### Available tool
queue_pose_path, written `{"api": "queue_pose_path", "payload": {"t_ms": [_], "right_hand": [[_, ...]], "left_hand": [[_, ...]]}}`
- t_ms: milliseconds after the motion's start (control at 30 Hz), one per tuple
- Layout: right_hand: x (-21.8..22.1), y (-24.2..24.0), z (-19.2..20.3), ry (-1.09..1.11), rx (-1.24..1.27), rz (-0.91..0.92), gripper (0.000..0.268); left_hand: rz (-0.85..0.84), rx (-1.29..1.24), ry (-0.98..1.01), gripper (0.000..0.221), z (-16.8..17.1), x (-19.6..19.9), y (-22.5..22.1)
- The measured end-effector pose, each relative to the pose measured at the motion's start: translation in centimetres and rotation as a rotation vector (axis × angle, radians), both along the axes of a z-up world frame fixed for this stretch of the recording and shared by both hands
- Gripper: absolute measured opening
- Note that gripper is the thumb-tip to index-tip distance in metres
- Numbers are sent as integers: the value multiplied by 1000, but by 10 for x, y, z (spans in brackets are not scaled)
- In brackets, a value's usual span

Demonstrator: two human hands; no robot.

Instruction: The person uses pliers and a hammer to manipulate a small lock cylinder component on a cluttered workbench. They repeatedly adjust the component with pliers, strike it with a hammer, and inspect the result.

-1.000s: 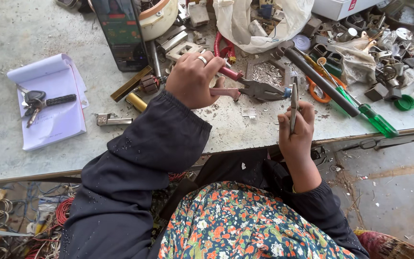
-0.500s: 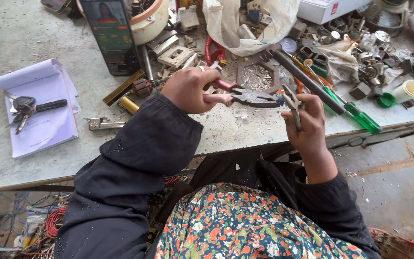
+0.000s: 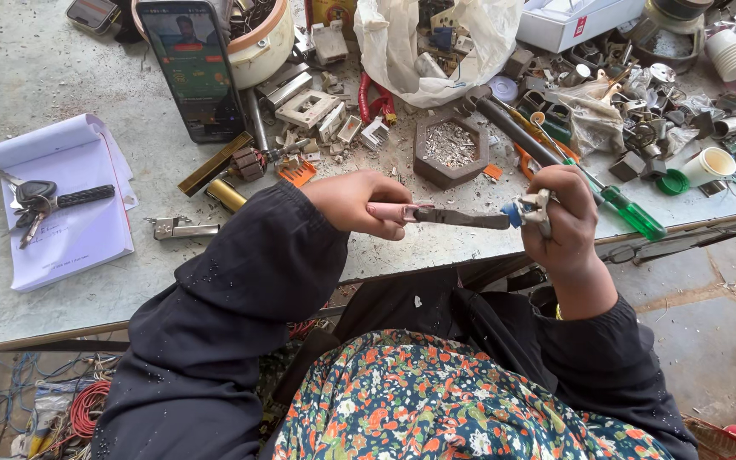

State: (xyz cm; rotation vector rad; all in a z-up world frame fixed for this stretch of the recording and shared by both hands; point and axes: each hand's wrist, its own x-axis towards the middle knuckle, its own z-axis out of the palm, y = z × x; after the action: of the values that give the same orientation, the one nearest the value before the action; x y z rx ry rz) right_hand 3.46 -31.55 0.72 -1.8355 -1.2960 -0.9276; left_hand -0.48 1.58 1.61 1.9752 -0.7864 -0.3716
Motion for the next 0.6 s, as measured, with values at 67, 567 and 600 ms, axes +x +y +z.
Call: {"api": "queue_pose_path", "payload": {"t_ms": [67, 567, 600], "right_hand": [[-2, 2, -1, 163, -19, -30, 24], [-18, 15, -22, 874, 83, 102, 45], [-19, 16, -20, 874, 70, 84, 47]], "left_hand": [[84, -17, 7, 38, 2, 0, 0], [660, 188, -739, 47, 14, -3, 11], [678, 224, -766, 49, 12, -2, 12]]}}
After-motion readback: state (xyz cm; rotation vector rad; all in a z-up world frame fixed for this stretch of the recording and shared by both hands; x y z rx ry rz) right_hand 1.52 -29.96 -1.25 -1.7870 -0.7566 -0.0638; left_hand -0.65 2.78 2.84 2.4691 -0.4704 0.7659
